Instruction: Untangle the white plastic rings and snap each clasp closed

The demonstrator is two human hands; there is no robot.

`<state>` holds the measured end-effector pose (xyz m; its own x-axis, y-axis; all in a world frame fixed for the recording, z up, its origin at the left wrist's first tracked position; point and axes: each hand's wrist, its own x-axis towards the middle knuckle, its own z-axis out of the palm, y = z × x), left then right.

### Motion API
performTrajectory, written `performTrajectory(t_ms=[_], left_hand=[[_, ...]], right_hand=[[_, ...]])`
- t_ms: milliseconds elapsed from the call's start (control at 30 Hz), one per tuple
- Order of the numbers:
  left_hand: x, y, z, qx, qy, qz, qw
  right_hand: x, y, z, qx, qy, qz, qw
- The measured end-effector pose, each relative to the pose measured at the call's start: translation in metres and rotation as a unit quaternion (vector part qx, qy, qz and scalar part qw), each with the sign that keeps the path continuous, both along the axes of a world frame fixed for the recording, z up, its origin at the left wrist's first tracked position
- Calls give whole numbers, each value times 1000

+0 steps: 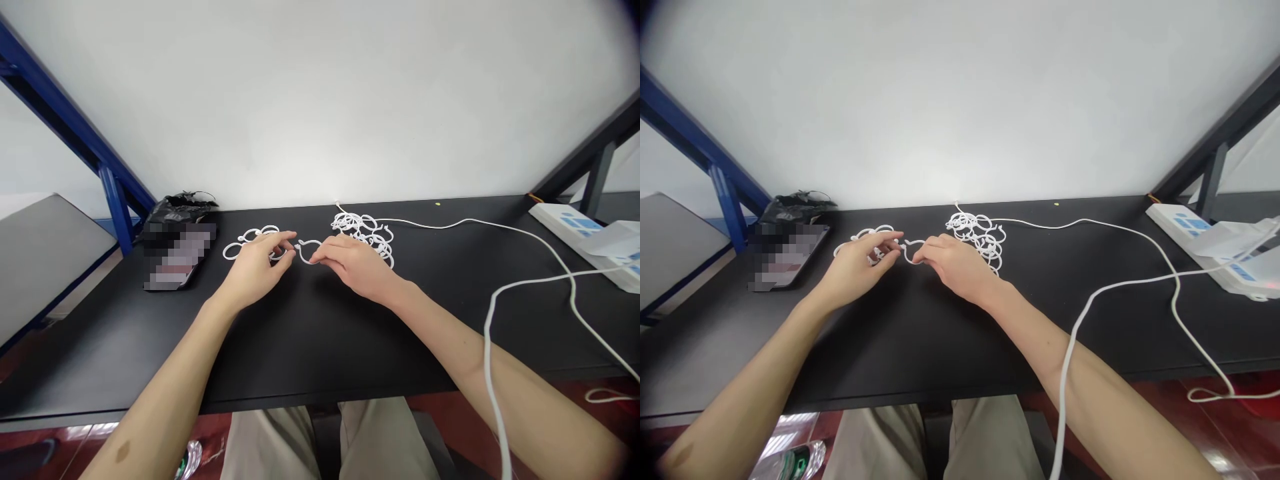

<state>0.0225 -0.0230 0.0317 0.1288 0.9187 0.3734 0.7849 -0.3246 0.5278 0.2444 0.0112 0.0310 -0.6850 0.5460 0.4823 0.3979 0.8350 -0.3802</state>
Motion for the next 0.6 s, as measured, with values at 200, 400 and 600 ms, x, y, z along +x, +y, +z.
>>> performTrajectory(t_ms=[200, 400, 600], left_hand=[[-1, -1, 1, 1, 5, -11, 1000], [-1, -2, 2, 2, 23, -24, 999], [-3, 0, 2, 43, 45, 7, 998]], right_hand=[[1, -1, 1, -12, 6, 22, 1000], [1, -1, 3, -27, 11, 41, 999], [2, -1, 5, -3, 66, -24, 998]])
